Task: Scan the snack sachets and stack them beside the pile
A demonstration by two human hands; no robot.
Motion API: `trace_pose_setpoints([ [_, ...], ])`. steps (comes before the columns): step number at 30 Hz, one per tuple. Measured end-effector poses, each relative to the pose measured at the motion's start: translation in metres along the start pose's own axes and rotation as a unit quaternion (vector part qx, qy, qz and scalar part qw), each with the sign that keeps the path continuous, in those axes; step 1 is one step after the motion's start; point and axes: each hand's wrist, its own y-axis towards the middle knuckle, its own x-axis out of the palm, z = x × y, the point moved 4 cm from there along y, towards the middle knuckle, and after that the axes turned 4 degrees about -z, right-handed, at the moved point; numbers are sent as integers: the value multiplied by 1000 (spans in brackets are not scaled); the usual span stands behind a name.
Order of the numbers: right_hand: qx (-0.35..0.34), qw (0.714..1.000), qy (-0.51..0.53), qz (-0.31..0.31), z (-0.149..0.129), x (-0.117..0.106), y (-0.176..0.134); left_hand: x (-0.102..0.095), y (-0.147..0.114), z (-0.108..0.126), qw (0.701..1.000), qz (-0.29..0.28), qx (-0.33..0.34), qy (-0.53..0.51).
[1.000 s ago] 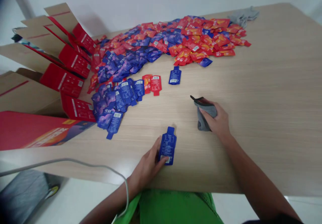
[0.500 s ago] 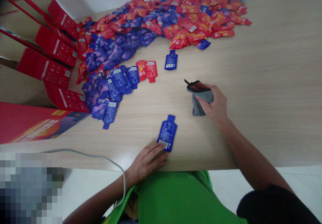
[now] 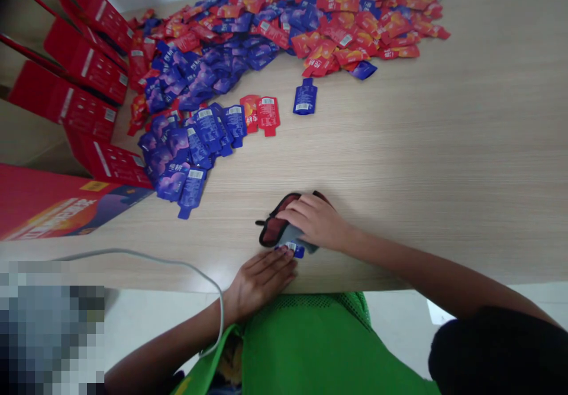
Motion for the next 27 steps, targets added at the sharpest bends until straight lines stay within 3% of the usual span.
trace_pose_setpoints([
  [5, 62, 994, -93, 21, 50, -34, 28, -2, 2, 3, 1000, -9, -1, 9],
  [9, 106, 983, -71, 130, 40, -61, 25, 0, 0, 4, 1000, -7, -10, 5],
  [11, 76, 989, -32, 126, 14, -56, 15, 1, -1, 4, 1000, -13, -14, 1],
  [14, -13, 1000, -2, 19, -28, -25, -2, 1, -3, 3, 999, -25, -38, -8],
  [16, -34, 999, 1, -26, -37, -5, -8, 0, -3, 2, 999, -29, -44, -16],
  [20, 0, 1000, -21, -9, -2, 4, 4, -3, 0, 4, 999, -31, -16, -22],
  [24, 48, 996, -80, 17, 49, -27, 30, -4, 2, 4, 999, -27, -22, -26],
  [27, 88, 987, -91, 98, 51, -57, 34, -3, 3, 4, 999, -16, -26, -31],
])
